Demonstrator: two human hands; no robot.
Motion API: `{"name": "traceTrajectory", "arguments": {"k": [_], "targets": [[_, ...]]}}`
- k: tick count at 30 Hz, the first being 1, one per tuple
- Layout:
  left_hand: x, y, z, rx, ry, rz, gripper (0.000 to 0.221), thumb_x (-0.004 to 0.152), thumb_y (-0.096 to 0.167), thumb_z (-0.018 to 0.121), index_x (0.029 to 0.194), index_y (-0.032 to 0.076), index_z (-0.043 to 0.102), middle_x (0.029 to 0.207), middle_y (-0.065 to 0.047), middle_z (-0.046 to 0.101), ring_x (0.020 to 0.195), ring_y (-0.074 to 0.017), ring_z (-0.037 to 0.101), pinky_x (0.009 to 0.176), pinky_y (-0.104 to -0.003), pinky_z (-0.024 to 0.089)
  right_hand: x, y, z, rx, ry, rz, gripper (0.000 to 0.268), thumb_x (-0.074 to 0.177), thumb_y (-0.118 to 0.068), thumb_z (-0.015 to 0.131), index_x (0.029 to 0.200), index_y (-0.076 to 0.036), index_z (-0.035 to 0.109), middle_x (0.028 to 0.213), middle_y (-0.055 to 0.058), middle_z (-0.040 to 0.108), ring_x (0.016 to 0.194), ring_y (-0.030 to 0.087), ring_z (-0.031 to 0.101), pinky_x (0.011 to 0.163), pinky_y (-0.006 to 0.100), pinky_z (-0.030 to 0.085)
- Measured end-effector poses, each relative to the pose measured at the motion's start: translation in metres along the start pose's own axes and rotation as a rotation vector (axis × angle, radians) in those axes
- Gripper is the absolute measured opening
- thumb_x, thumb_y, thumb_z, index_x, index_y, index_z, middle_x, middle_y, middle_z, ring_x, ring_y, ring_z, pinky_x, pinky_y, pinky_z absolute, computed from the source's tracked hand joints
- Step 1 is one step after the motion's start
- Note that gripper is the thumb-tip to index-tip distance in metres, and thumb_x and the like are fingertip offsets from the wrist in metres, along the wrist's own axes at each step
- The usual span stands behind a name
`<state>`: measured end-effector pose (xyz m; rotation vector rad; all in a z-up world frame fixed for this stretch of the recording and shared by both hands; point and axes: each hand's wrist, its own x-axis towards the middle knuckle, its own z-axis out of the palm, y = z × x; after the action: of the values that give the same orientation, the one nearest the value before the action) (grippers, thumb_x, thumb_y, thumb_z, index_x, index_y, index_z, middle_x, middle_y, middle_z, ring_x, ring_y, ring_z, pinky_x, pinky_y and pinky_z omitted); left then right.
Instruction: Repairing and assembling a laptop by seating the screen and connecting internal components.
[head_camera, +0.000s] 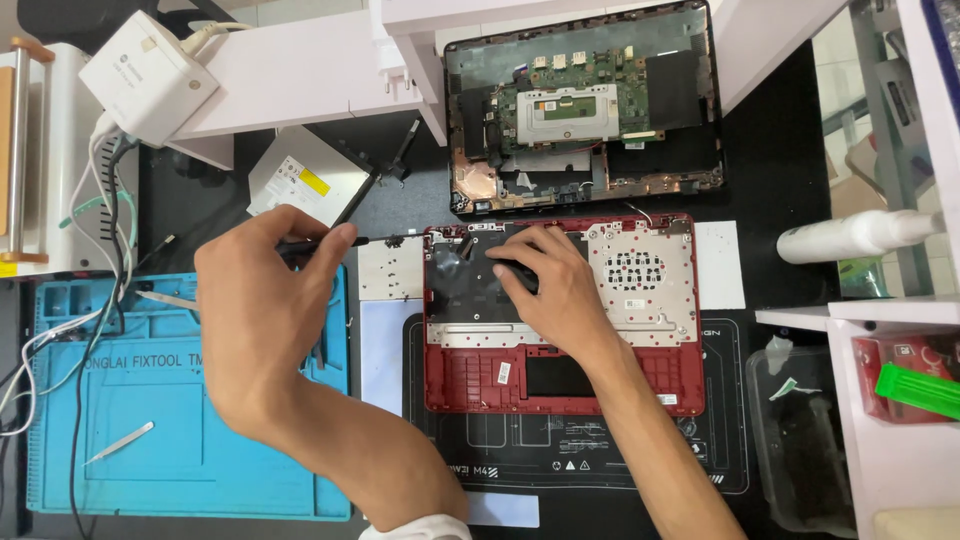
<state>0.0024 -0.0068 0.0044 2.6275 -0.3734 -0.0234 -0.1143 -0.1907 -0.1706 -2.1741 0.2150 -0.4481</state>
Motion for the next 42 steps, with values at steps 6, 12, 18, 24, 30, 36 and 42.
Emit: {"name": "traceTrajectory", "arguments": {"k": [6, 12, 18, 24, 30, 36, 42], "targets": [[-0.004, -0.019, -0.009, -0.074, 0.034, 0.006, 0.025, 0.092, 0.022, 0.082, 0.096, -0.002, 0.075, 0.072, -0.014, 0.072, 0.056, -0.0182, 0.063, 0.057, -0.032, 0.048, -0.002, -0.001, 0.001, 0.0, -0.007, 0.007, 0.018, 0.092, -0.013, 0.072, 0.108, -0.009, 0.077, 0.108, 0.007, 0.069, 0.106, 0.029, 0.065, 0.093, 0.042, 0.053], [-0.016, -0.02, -0.025, -0.063, 0.023, 0.035, 0.018, 0.087, 0.015, 0.083, 0.096, 0.0, 0.076, 0.077, -0.011, 0.069, 0.058, -0.0203, 0.064, 0.056, -0.033, 0.047, 0.002, -0.03, 0.007, -0.078, -0.037, -0.071, 0.037, 0.089, -0.016, 0.074, 0.124, -0.004, 0.069, 0.11, 0.011, 0.068, 0.104, 0.03, 0.065, 0.094, 0.043, 0.053], [-0.019, -0.027, -0.032, -0.077, 0.007, 0.079, 0.016, 0.087, 0.013, 0.081, 0.096, 0.001, 0.076, 0.082, -0.01, 0.07, 0.067, -0.0197, 0.07, 0.06, -0.032, 0.049, 0.018, -0.043, 0.043, -0.006, -0.091, -0.179, 0.03, 0.089, -0.015, 0.074, 0.114, -0.001, 0.068, 0.109, 0.013, 0.069, 0.102, 0.033, 0.065, 0.088, 0.045, 0.053], [-0.02, -0.052, -0.037, -0.128, 0.026, -0.023, 0.016, 0.089, 0.014, 0.08, 0.096, 0.0, 0.076, 0.081, -0.01, 0.069, 0.069, -0.0199, 0.07, 0.061, -0.032, 0.05, 0.026, -0.041, 0.063, 0.053, -0.126, -0.156, 0.011, 0.093, -0.012, 0.072, 0.098, -0.002, 0.073, 0.093, 0.011, 0.07, 0.093, 0.032, 0.067, 0.084, 0.044, 0.055], [-0.02, -0.07, -0.034, -0.113, 0.023, -0.063, 0.018, 0.087, 0.014, 0.081, 0.095, -0.001, 0.076, 0.079, -0.011, 0.069, 0.067, -0.02, 0.068, 0.061, -0.032, 0.049, 0.032, -0.06, 0.061, 0.072, -0.047, -0.253, 0.023, 0.086, -0.012, 0.073, 0.103, 0.003, 0.073, 0.098, 0.013, 0.068, 0.093, 0.033, 0.064, 0.08, 0.044, 0.053], [-0.019, -0.072, -0.033, -0.124, 0.022, -0.182, 0.019, 0.088, 0.016, 0.08, 0.096, -0.001, 0.074, 0.079, -0.011, 0.071, 0.065, -0.0198, 0.068, 0.061, -0.032, 0.05, 0.027, -0.048, 0.077, -0.04, -0.118, -0.203, 0.008, 0.093, -0.012, 0.073, 0.093, -0.004, 0.075, 0.089, 0.007, 0.068, 0.085, 0.027, 0.063, 0.076, 0.041, 0.05], [-0.021, -0.071, -0.034, -0.109, 0.057, -0.146, 0.018, 0.089, 0.015, 0.08, 0.096, -0.001, 0.075, 0.081, -0.011, 0.071, 0.068, -0.0196, 0.068, 0.062, -0.032, 0.049, 0.028, -0.05, 0.081, -0.153, -0.15, -0.217, 0.01, 0.087, -0.011, 0.075, 0.095, -0.004, 0.075, 0.094, 0.008, 0.067, 0.09, 0.028, 0.064, 0.076, 0.043, 0.05]]}}
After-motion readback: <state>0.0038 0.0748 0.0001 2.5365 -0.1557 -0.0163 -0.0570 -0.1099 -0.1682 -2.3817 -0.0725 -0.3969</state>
